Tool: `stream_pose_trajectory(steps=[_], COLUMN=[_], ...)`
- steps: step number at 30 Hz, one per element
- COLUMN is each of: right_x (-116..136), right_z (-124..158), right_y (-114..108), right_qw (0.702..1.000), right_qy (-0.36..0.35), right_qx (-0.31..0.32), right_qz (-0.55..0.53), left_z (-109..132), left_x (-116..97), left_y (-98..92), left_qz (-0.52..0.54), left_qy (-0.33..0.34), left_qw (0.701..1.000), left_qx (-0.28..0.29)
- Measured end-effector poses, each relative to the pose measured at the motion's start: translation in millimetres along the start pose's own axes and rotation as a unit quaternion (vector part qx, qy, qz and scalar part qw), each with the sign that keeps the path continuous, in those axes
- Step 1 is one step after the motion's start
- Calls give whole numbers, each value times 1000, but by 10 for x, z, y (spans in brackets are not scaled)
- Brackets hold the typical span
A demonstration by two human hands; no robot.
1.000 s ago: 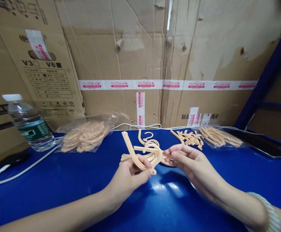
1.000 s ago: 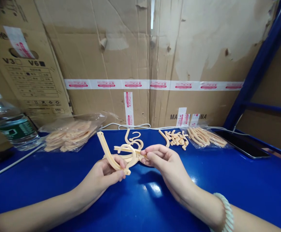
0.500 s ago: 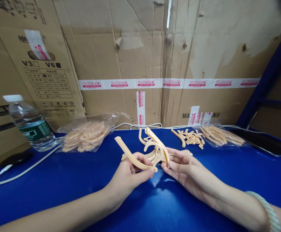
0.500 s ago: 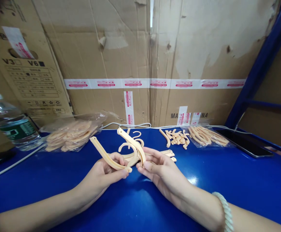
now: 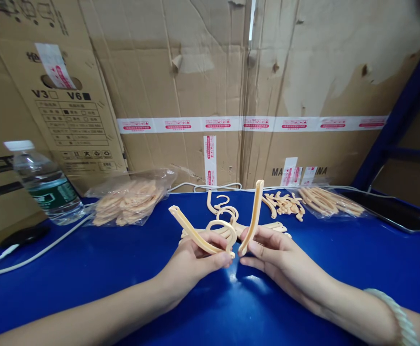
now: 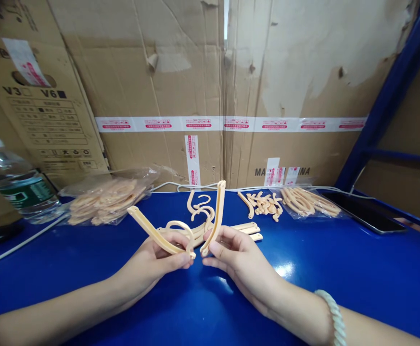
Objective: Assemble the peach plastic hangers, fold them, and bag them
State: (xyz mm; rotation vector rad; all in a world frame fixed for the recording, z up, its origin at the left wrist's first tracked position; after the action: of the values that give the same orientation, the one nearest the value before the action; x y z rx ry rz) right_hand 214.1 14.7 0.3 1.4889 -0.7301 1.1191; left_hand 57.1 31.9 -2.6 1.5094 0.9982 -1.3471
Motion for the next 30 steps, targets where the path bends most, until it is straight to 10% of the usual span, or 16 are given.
stream_pose_trajectory(steps=[19,30], right_x=[49,26], right_z=[28,74], right_y=[106,126], right_qw=[991,983], right_qy=[-64,-111], right_qx=[72,32], right_qz=[89,142], left_z=[0,29], left_x=[26,1], left_y=[38,16], left_qz=[26,44], left_qy=[-19,-5], left_qw=[996,999], left_qx=[79,12])
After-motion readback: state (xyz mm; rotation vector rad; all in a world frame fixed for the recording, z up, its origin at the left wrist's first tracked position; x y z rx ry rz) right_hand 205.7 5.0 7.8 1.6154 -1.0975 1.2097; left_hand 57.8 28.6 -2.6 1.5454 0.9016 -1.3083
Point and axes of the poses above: each hand's wrist, its own z-axis away from the middle knuckle, its own y-axis out of the palm, x = y × z, the point moved 5 cm from there along -z, towards the middle knuckle, and after that the axes turned 6 degrees about -x, right-handed, at the moved point
